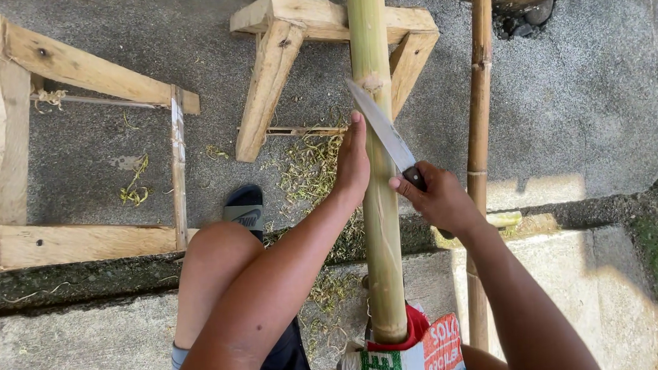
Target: The recorder uses a knife to scrape the outer layer off a bamboo pole while sitting outdoors.
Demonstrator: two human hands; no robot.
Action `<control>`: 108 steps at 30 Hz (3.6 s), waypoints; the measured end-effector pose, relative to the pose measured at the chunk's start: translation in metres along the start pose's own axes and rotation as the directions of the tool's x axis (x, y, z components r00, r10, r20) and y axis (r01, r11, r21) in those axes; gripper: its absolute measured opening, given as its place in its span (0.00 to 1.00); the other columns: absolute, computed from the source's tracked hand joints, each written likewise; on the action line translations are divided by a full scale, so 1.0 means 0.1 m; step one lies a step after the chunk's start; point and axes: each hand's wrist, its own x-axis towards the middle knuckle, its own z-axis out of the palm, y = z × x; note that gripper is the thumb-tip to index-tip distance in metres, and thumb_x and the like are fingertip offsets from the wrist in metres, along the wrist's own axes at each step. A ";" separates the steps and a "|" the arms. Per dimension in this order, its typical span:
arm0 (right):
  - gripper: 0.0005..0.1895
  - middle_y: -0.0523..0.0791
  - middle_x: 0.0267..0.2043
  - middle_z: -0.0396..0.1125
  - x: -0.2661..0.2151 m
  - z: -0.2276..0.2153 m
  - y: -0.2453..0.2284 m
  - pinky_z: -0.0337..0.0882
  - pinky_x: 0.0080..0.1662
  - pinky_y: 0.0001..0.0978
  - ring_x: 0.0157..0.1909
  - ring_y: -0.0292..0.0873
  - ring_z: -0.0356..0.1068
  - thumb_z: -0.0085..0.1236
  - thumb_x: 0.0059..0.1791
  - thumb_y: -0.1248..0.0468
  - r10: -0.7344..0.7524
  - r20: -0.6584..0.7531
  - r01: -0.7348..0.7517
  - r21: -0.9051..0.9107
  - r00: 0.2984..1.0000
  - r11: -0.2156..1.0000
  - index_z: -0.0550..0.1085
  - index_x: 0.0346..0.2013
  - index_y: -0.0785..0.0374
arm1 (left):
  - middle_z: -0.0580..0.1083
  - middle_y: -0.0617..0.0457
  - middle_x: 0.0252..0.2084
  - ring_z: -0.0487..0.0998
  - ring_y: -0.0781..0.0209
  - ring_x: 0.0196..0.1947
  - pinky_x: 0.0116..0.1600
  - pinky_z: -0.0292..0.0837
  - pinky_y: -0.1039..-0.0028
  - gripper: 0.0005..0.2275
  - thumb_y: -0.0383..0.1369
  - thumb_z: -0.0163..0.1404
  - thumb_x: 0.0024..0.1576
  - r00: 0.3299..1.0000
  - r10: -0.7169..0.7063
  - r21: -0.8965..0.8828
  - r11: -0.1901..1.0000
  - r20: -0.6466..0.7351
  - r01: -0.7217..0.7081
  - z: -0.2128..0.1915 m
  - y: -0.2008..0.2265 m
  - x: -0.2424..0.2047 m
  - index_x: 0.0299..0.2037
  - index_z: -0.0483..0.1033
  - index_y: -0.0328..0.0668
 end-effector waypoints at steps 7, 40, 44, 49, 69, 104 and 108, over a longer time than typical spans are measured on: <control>0.36 0.41 0.14 0.61 0.48 -0.26 0.23 0.67 0.25 0.39 0.16 0.40 0.62 0.34 0.53 0.32 0.048 0.086 0.009 -0.561 0.995 0.827 0.73 0.31 0.60 | 0.71 0.41 0.59 0.73 0.52 0.59 0.62 0.70 0.63 0.33 0.58 0.32 0.64 0.986 0.120 -0.054 0.991 -0.113 -0.126 0.12 -0.22 0.17 0.69 0.61 0.39; 0.45 0.37 0.14 0.54 0.65 -0.49 -0.40 0.62 0.21 0.35 0.16 0.32 0.55 0.27 0.49 0.22 0.166 0.025 -0.060 -0.871 0.986 0.488 0.75 0.23 0.57 | 0.74 0.49 0.42 0.78 0.65 0.40 0.43 0.80 0.72 0.29 0.58 0.31 0.65 0.995 0.046 -0.093 0.994 -0.088 -0.055 0.12 -0.03 0.08 0.57 0.67 0.39; 0.45 0.36 0.15 0.52 0.64 -0.49 -0.39 0.60 0.20 0.34 0.16 0.32 0.53 0.26 0.49 0.22 0.218 0.035 -0.080 -0.865 0.975 0.495 0.77 0.25 0.56 | 0.72 0.47 0.40 0.77 0.63 0.38 0.43 0.79 0.71 0.29 0.57 0.30 0.67 0.996 0.053 -0.106 0.993 -0.067 -0.060 0.11 -0.17 0.06 0.51 0.68 0.36; 0.42 0.35 0.12 0.52 0.20 -0.39 -0.09 0.60 0.18 0.34 0.13 0.34 0.53 0.26 0.49 0.24 0.158 0.124 0.033 -0.875 0.980 0.483 0.75 0.23 0.54 | 0.71 0.47 0.42 0.75 0.61 0.39 0.46 0.78 0.65 0.27 0.57 0.27 0.66 0.992 0.119 -0.140 0.983 -0.034 -0.123 0.07 -0.41 -0.44 0.55 0.65 0.43; 0.43 0.40 0.12 0.63 -0.59 0.10 0.20 0.67 0.21 0.36 0.15 0.38 0.66 0.33 0.49 0.24 0.296 0.091 -0.082 -0.848 0.951 0.524 0.74 0.20 0.59 | 0.73 0.46 0.40 0.79 0.57 0.45 0.53 0.75 0.66 0.36 0.67 0.32 0.57 0.954 -0.266 -0.216 0.948 -0.142 0.232 -0.05 -0.72 -0.61 0.46 0.72 0.38; 0.45 0.39 0.12 0.60 -0.27 -0.05 -0.09 0.70 0.23 0.35 0.16 0.36 0.65 0.31 0.50 0.25 0.246 0.086 -0.051 -0.863 0.965 0.503 0.74 0.18 0.60 | 0.66 0.56 0.25 0.71 0.61 0.26 0.33 0.69 0.68 0.33 0.70 0.31 0.57 0.929 -0.238 -0.084 0.971 -0.283 0.223 0.02 -0.78 -0.11 0.29 0.66 0.45; 0.44 0.40 0.12 0.60 -0.24 -0.11 -0.15 0.68 0.23 0.36 0.16 0.38 0.64 0.31 0.50 0.25 0.217 0.064 -0.062 -0.846 0.974 0.529 0.73 0.17 0.59 | 0.66 0.55 0.27 0.73 0.60 0.28 0.34 0.71 0.66 0.33 0.70 0.32 0.57 0.923 -0.248 -0.113 0.968 -0.293 0.224 0.06 -0.64 -0.07 0.30 0.64 0.45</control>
